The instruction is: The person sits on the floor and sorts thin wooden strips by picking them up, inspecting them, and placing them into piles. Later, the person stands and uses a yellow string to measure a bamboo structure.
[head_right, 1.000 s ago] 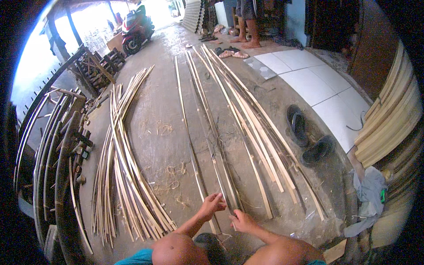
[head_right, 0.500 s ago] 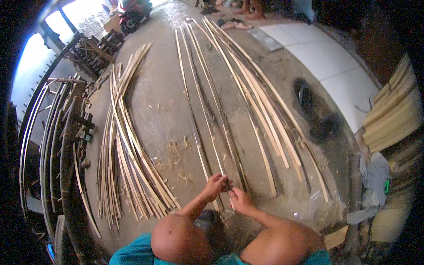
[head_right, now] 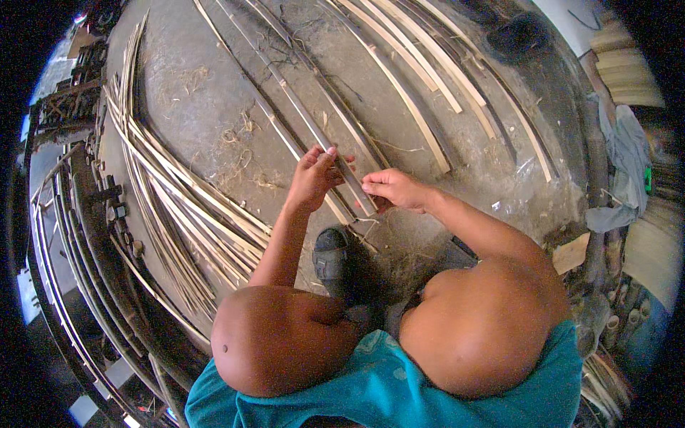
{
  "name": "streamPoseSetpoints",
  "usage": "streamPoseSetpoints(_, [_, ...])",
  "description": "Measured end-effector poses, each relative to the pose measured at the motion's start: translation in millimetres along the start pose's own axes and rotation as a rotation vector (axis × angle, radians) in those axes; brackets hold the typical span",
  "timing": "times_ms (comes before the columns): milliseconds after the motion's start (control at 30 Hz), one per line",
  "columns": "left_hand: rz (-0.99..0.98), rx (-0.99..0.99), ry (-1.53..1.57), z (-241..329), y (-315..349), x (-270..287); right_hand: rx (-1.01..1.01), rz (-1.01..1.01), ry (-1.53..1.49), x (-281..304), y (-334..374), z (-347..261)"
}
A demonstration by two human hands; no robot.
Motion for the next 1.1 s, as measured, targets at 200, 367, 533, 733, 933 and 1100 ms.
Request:
streamPoseSetpoints(200, [-0.051, -0.004, 0.09, 9, 2, -3, 0.009, -0.014, -0.074, -2, 4, -14])
streamPoseSetpoints(367, [-0.088, -0.003, 0.027, 24, 12, -7, -0.001, -0.102, -0.058, -1, 13, -29])
streamPoseSetpoints(533, [-0.113, -0.037, 0.002, 40, 20, -22, 0.015, -0.149, -0.094, -12, 26, -55])
streamPoseSetpoints(733, [-0.132, -0.083, -0.049, 50, 27, -26, 0.039, -0.188, -0.1, -20, 29, -65])
streamPoseSetpoints(933, [-0.141, -0.122, -0.103, 56, 33, -30, 0.03, -0.206, -0.113, -23, 30, -68])
streamPoseSetpoints(1100, [-0.155, -0.133, -0.106, 60, 35, -32, 0.026, -0.209, -0.118, -25, 30, -70])
Point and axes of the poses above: each hand's wrist, its own y-axis away from the middle knuckle, its own x-axis out of the back of the hand, z = x × y, the point moved 2 cm from there along -y, towards the middle knuckle, and after that the axes turned 10 degrees about -z, right-handed, at the moved point
